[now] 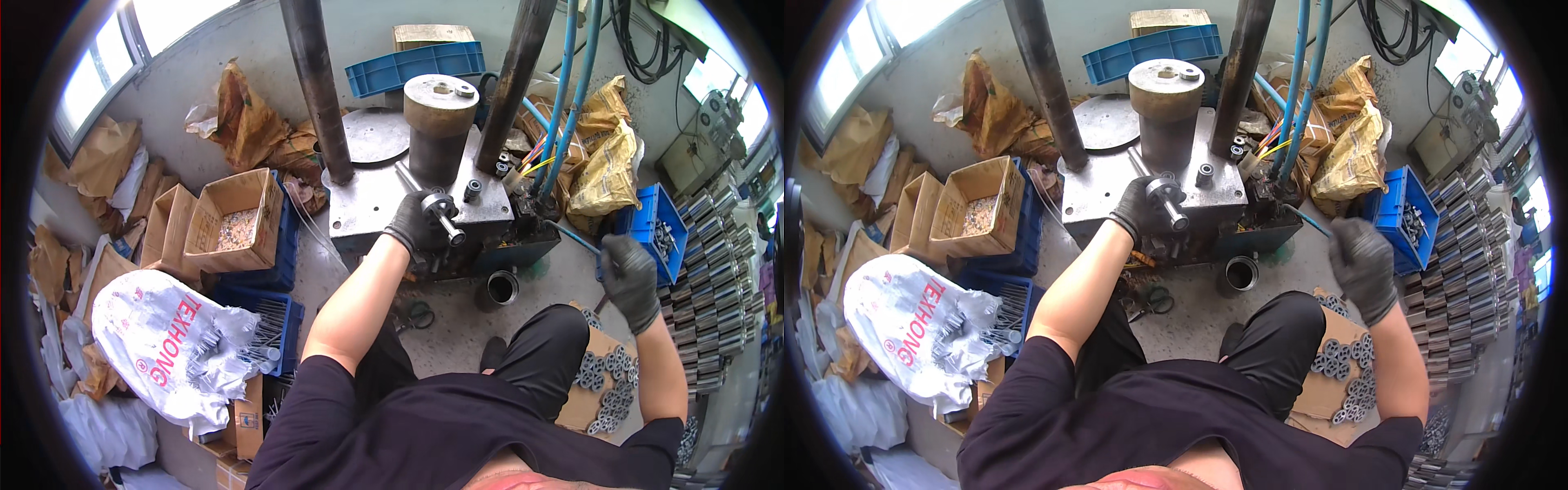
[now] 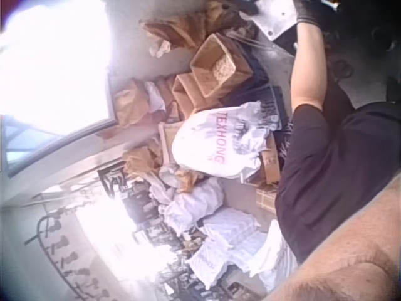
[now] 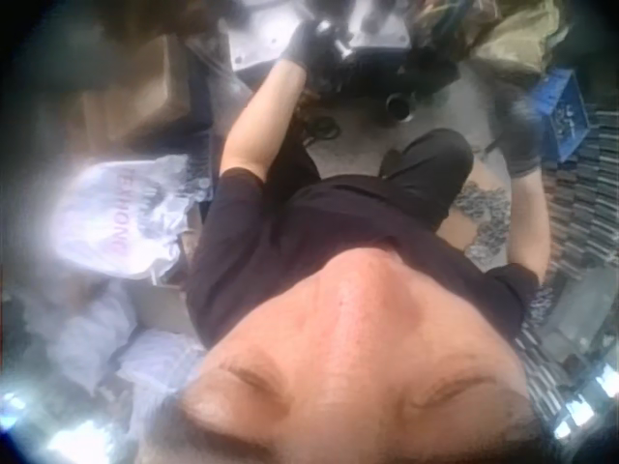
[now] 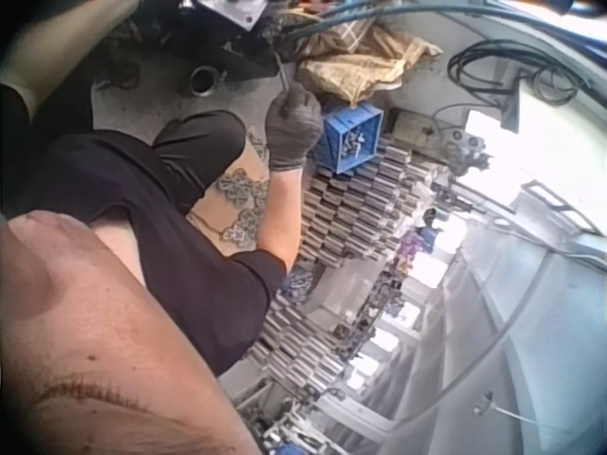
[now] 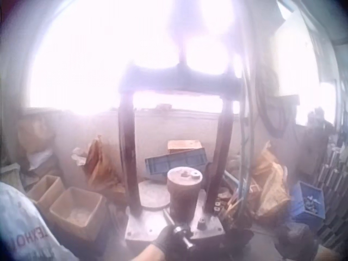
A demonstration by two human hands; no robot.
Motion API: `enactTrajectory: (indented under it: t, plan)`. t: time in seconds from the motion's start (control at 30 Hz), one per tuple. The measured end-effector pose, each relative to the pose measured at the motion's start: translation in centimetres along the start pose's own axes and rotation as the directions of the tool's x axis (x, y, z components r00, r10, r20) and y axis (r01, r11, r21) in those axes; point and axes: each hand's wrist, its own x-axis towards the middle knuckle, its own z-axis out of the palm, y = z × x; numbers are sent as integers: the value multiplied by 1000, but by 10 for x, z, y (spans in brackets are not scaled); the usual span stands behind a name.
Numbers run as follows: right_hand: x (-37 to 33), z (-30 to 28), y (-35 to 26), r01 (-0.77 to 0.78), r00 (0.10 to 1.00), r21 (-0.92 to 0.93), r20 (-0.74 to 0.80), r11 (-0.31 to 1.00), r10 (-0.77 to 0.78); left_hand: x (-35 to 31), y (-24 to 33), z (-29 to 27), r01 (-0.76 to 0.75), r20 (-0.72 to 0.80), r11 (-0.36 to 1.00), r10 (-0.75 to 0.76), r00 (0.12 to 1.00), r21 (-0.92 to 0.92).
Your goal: The person assembles metal shafts by fitting bearings and gear plates onto the rods, pressing the components together using a press machine, and placing the finished assemblies into a plastic bin.
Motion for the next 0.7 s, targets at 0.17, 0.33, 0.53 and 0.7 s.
enactTrajectory:
  t: [0.17, 0.33, 0.53, 0.7]
  plan:
    - [-10, 29, -65, 39, 980, 162, 185, 986, -69, -13, -28, -7, -16, 7, 998, 16, 1000, 57]
    - [-8, 119, -82, -292, 865, 443, 500, 847, 37, -34, -64, -13, -18, -40, 998, 21, 999, 60]
    - [-16, 195, -75, -970, 232, 235, 972, -62, 45, -75, -74, -27, -164, -52, 954, 183, 982, 250]
    - [-16, 198, -47, -925, 356, 357, 934, -130, 38, -116, -52, -21, -171, 34, 651, 218, 975, 740]
